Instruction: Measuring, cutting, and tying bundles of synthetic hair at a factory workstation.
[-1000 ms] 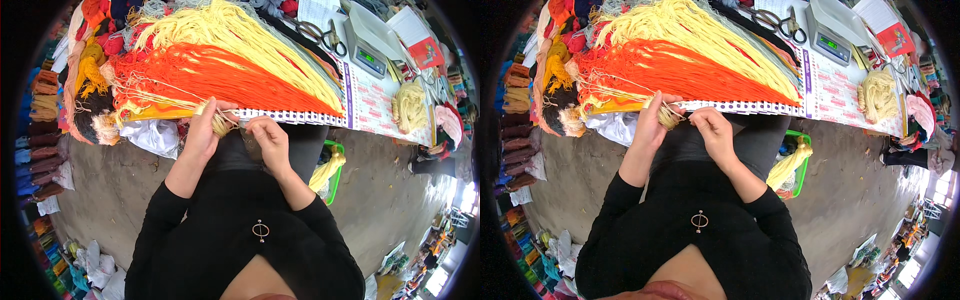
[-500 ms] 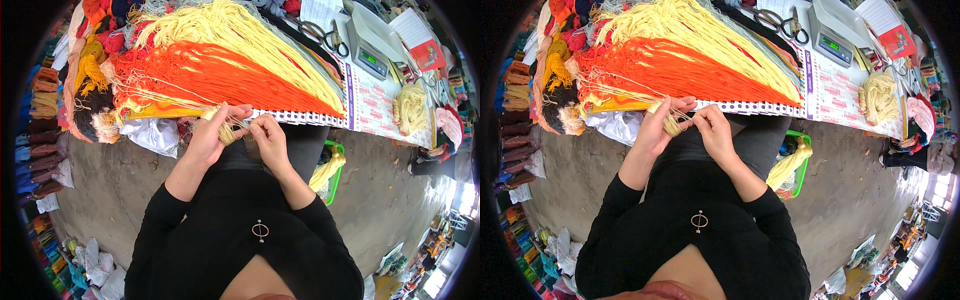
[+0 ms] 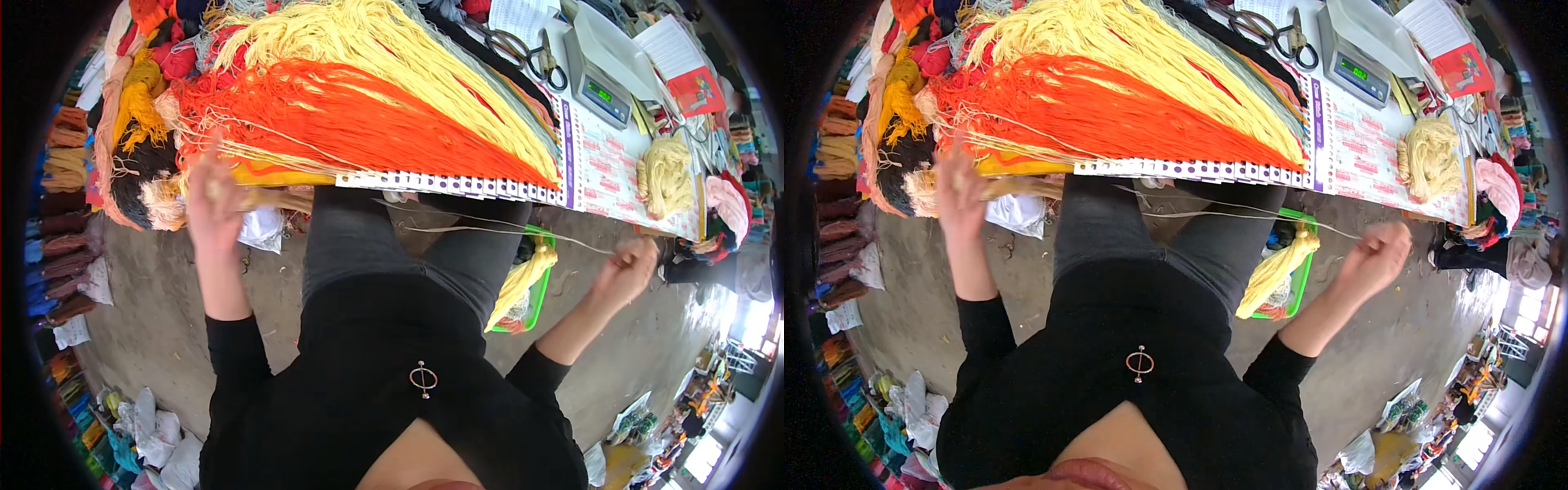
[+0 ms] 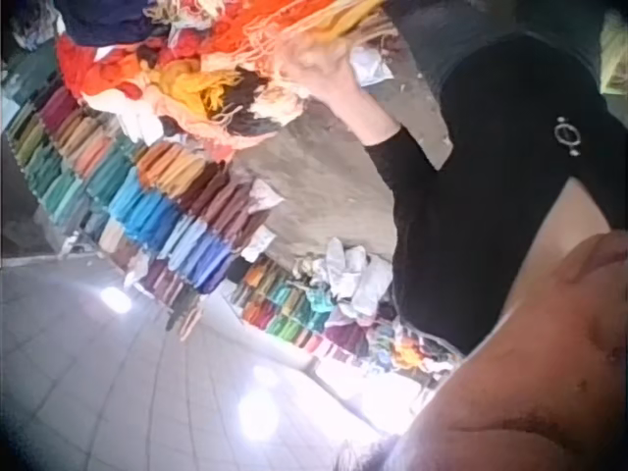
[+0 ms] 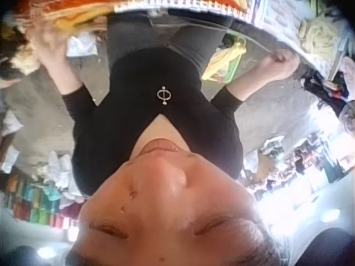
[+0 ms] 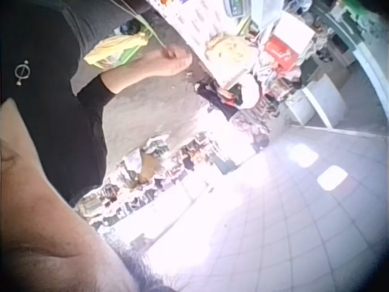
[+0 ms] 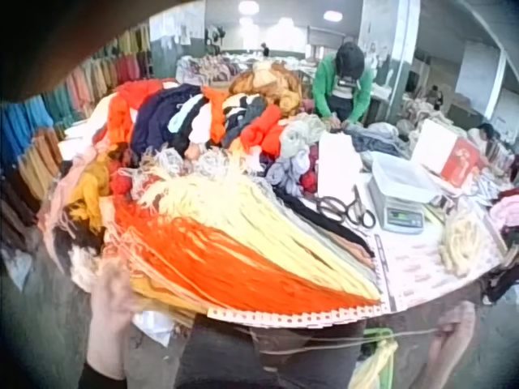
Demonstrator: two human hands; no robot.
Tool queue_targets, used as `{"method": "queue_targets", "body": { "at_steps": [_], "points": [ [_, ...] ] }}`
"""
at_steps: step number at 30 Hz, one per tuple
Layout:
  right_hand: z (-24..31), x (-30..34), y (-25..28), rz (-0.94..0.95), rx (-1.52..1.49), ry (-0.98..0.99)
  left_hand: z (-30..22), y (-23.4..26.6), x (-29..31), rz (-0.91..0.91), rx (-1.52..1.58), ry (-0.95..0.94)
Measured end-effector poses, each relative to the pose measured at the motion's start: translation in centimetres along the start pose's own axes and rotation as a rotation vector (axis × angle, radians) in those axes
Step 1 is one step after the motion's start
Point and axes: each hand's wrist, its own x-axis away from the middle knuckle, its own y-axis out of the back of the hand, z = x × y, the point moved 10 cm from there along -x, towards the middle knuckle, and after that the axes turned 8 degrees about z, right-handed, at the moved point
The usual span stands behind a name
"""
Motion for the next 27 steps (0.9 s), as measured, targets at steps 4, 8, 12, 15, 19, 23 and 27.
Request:
{"method": "queue_targets", "body": {
  "at_steps": [4,8,12,15,19,23,27],
  "points": [
    [-9.5,6.4,-14.6,0.534,0.529,-0.257,13.0,-1.2,0.0,-0.079,-0.207,0.507],
    [-20.3,10.7,-19.5,0.885,0.579,-0.504,18.1,-2.6,1.0,-0.141,-0.318,0.753],
    [-22.3,10.8,-19.9,0.946,0.922,-0.463,19.3,-2.1,0.3,-0.166,-0.367,0.789],
    [-22.5,10.3,-19.7,0.912,1.051,-0.424,20.6,-1.6,-0.4,-0.125,-0.359,0.890],
    [-22.5,10.2,-20.0,0.899,1.138,-0.395,20.3,-0.1,-2.4,-0.039,-0.788,0.763],
    [-23.0,10.0,-19.8,0.906,1.168,-0.448,20.5,-1.5,-3.6,0.040,-0.833,0.731],
    [-23.5,10.0,-19.8,0.929,1.175,-0.465,21.3,-0.9,-4.1,0.089,-0.896,0.758]
  ]
}}
